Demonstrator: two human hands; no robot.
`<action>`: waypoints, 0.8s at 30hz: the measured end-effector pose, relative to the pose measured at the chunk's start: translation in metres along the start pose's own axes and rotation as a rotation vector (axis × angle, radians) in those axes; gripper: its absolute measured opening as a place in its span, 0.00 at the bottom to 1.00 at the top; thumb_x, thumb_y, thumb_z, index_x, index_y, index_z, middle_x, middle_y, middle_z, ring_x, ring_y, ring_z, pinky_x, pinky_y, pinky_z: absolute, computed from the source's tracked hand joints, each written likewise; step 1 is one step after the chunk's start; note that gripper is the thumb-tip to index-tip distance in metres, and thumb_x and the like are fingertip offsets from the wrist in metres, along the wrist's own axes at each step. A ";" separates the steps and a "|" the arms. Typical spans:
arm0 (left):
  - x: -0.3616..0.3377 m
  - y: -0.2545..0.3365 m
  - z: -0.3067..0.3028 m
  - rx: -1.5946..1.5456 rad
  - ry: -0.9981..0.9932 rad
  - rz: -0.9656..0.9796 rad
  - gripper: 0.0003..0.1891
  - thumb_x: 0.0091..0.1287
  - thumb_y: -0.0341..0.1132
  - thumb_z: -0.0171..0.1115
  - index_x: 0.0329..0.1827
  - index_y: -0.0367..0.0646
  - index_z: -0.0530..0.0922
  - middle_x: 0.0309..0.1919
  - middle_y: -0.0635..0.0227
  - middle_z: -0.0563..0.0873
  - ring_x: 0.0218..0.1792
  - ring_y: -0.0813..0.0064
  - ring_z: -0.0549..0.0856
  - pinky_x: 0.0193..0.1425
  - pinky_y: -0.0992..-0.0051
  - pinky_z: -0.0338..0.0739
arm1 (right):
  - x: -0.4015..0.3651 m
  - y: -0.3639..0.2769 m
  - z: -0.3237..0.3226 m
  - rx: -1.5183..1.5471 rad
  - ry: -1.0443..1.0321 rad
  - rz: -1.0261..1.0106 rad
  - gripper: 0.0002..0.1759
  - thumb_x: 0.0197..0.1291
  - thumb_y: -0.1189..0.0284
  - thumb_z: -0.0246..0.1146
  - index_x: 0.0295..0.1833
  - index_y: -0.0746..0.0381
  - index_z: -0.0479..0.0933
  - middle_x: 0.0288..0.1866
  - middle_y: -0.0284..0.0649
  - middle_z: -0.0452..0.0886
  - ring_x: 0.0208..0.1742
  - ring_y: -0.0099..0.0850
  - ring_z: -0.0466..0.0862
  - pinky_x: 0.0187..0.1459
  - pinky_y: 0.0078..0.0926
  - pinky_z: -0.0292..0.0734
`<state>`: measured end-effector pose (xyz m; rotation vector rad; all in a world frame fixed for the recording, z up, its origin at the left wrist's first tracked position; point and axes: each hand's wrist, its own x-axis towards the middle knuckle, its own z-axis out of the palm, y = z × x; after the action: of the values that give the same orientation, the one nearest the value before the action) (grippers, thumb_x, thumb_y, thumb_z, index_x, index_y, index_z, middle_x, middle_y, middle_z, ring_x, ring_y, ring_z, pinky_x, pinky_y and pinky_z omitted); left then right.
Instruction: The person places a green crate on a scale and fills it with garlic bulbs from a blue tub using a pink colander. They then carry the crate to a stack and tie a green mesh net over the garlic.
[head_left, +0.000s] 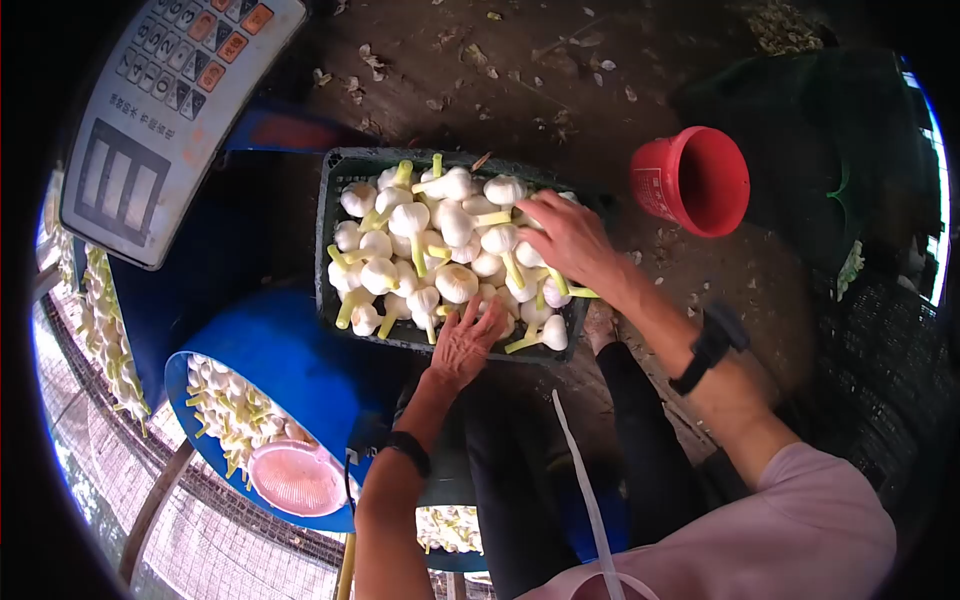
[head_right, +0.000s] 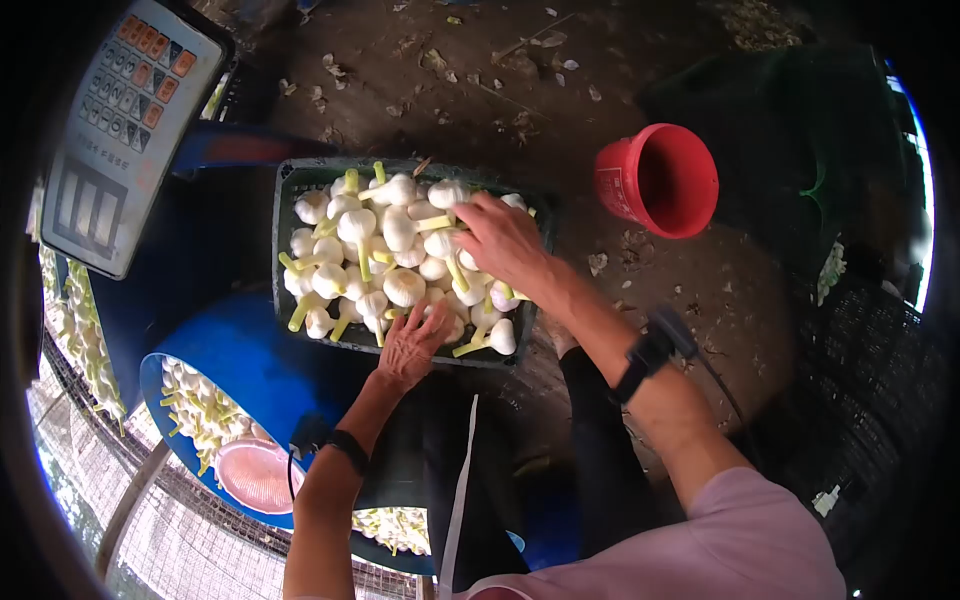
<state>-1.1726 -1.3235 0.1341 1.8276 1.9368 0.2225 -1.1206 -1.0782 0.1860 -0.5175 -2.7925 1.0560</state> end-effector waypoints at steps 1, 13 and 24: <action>0.005 -0.003 0.003 0.004 0.012 0.008 0.27 0.51 0.27 0.55 0.59 0.48 0.71 0.64 0.61 0.65 0.64 0.59 0.66 0.52 0.61 0.71 | -0.019 0.001 -0.006 0.025 0.039 0.090 0.13 0.54 0.73 0.61 0.46 0.64 0.75 0.37 0.46 0.77 0.37 0.45 0.80 0.36 0.37 0.75; -0.024 0.033 -0.047 -0.675 0.593 -0.770 0.11 0.59 0.20 0.53 0.44 0.38 0.77 0.38 0.55 0.81 0.38 0.56 0.81 0.43 0.69 0.76 | 0.069 0.007 0.025 -0.175 0.335 -0.111 0.08 0.48 0.78 0.60 0.37 0.63 0.77 0.34 0.42 0.77 0.41 0.40 0.78 0.37 0.33 0.73; -0.058 -0.003 -0.066 -0.523 0.843 -1.047 0.06 0.62 0.24 0.56 0.41 0.38 0.77 0.35 0.63 0.80 0.32 0.73 0.78 0.35 0.76 0.72 | 0.129 0.042 -0.075 0.469 -0.537 0.346 0.08 0.53 0.69 0.62 0.33 0.63 0.80 0.28 0.35 0.82 0.30 0.22 0.81 0.32 0.21 0.76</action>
<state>-1.2040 -1.3674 0.2033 0.2204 2.7146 1.1077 -1.2131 -0.9566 0.2129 -0.7598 -2.7507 2.1324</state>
